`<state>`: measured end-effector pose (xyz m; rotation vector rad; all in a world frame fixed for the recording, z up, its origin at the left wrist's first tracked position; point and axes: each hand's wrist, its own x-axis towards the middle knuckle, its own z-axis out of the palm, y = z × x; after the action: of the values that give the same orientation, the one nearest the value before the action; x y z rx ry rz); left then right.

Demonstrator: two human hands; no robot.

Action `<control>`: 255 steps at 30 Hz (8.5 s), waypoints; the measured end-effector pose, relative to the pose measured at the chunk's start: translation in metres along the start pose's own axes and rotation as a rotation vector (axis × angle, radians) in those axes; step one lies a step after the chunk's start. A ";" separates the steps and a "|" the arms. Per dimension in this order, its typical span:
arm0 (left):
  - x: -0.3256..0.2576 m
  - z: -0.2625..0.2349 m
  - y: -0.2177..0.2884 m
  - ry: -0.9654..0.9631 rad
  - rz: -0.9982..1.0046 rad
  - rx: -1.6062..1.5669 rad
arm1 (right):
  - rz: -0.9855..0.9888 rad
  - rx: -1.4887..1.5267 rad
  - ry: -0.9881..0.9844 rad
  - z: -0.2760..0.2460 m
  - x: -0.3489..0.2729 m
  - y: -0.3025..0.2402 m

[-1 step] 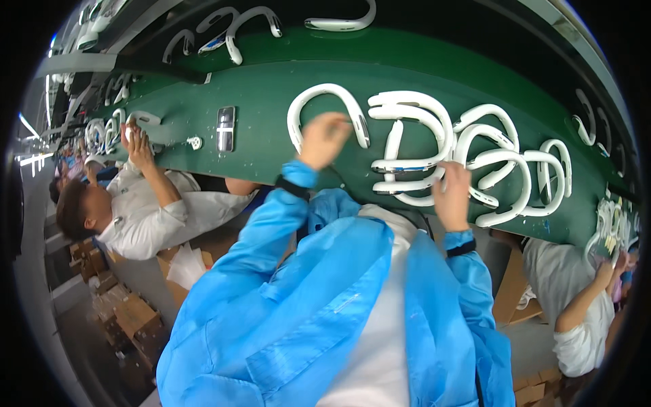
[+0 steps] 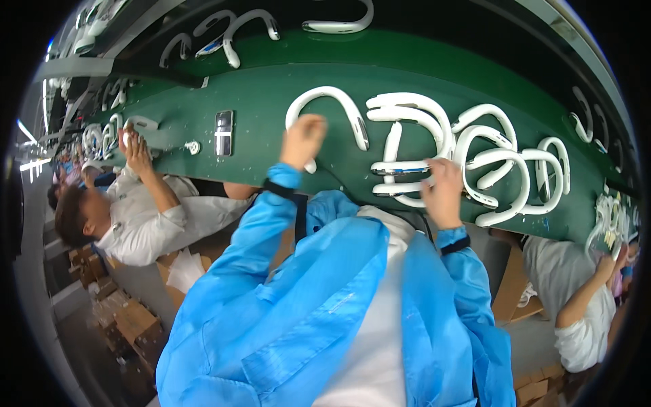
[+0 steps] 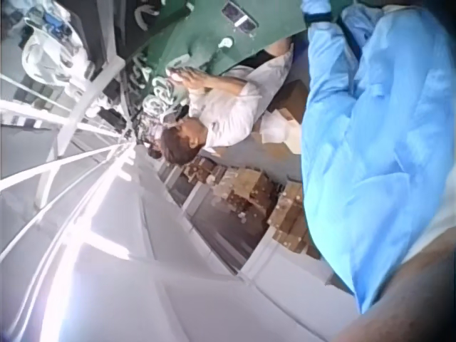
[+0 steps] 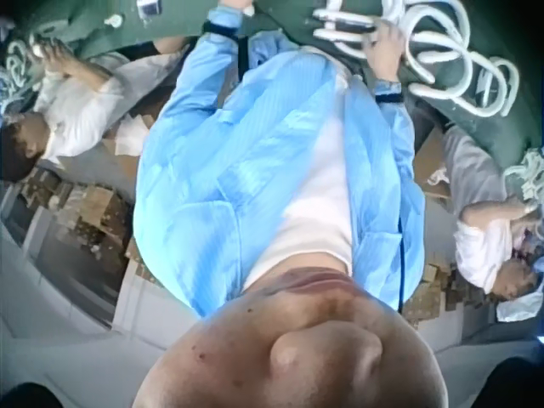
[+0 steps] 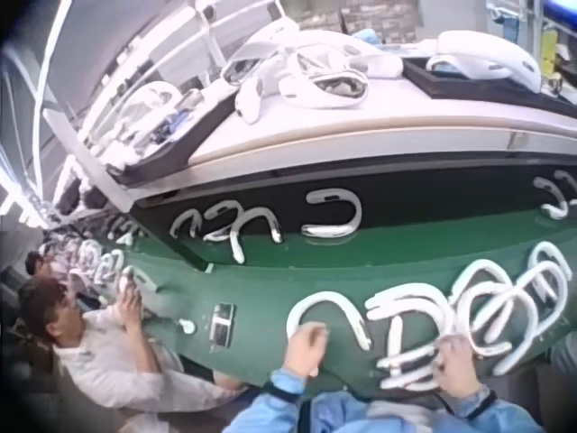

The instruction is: Assembling the internal and external components of a neck massager device at a factory workbench.

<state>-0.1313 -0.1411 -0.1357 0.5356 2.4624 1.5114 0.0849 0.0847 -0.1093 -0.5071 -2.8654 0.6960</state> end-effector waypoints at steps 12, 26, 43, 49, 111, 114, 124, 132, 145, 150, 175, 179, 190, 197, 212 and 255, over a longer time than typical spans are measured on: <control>0.034 -0.012 0.098 -0.810 -0.189 -0.245 | -0.296 -0.362 -0.260 -0.064 0.080 -0.082; -0.008 -0.025 0.147 -0.847 -0.339 -1.188 | 0.112 0.688 0.276 -0.109 0.064 -0.167; -0.016 -0.023 0.140 -0.414 0.272 -0.818 | 0.400 1.189 -0.181 -0.110 0.076 -0.183; -0.022 -0.019 0.140 -0.357 0.301 -0.811 | 0.399 1.306 -0.216 -0.107 0.074 -0.179; -0.013 -0.025 0.140 -0.283 0.360 -0.650 | 0.333 1.303 -0.211 -0.106 0.083 -0.176; -0.014 -0.022 0.140 -0.279 0.363 -0.673 | 0.322 1.302 -0.219 -0.106 0.082 -0.174; -0.008 -0.027 0.146 -0.265 0.443 -0.601 | 0.302 1.335 -0.202 -0.107 0.083 -0.174; -0.012 -0.026 0.147 -0.283 0.377 -0.680 | 0.273 1.348 -0.216 -0.107 0.085 -0.171; -0.005 -0.031 0.148 -0.284 0.432 -0.624 | 0.259 1.295 -0.208 -0.111 0.089 -0.175; -0.003 -0.027 0.147 -0.213 0.475 -0.596 | 0.312 1.143 -0.055 -0.118 0.081 -0.185; -0.011 -0.026 0.149 -0.150 0.454 -0.373 | 0.319 0.842 0.181 -0.102 0.079 -0.190; -0.014 -0.027 0.139 -0.161 0.365 -0.444 | 0.335 0.953 0.141 -0.100 0.081 -0.179; -0.012 -0.051 0.100 0.056 0.147 -0.655 | 0.402 0.389 -0.201 0.097 0.082 -0.035; -0.031 -0.048 0.083 0.049 0.077 -0.716 | 0.375 0.627 -0.155 0.094 0.099 0.002; -0.039 -0.043 0.092 0.017 -0.136 -0.633 | 0.516 -0.041 -0.030 0.072 0.313 0.077; -0.045 -0.044 0.058 0.090 -0.328 -0.809 | 0.443 0.419 0.024 -0.064 0.118 0.027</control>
<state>-0.0938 -0.1714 -0.0646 -0.0844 1.6357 2.1758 -0.0029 0.1766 -0.0578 -1.0757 -2.4877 1.3047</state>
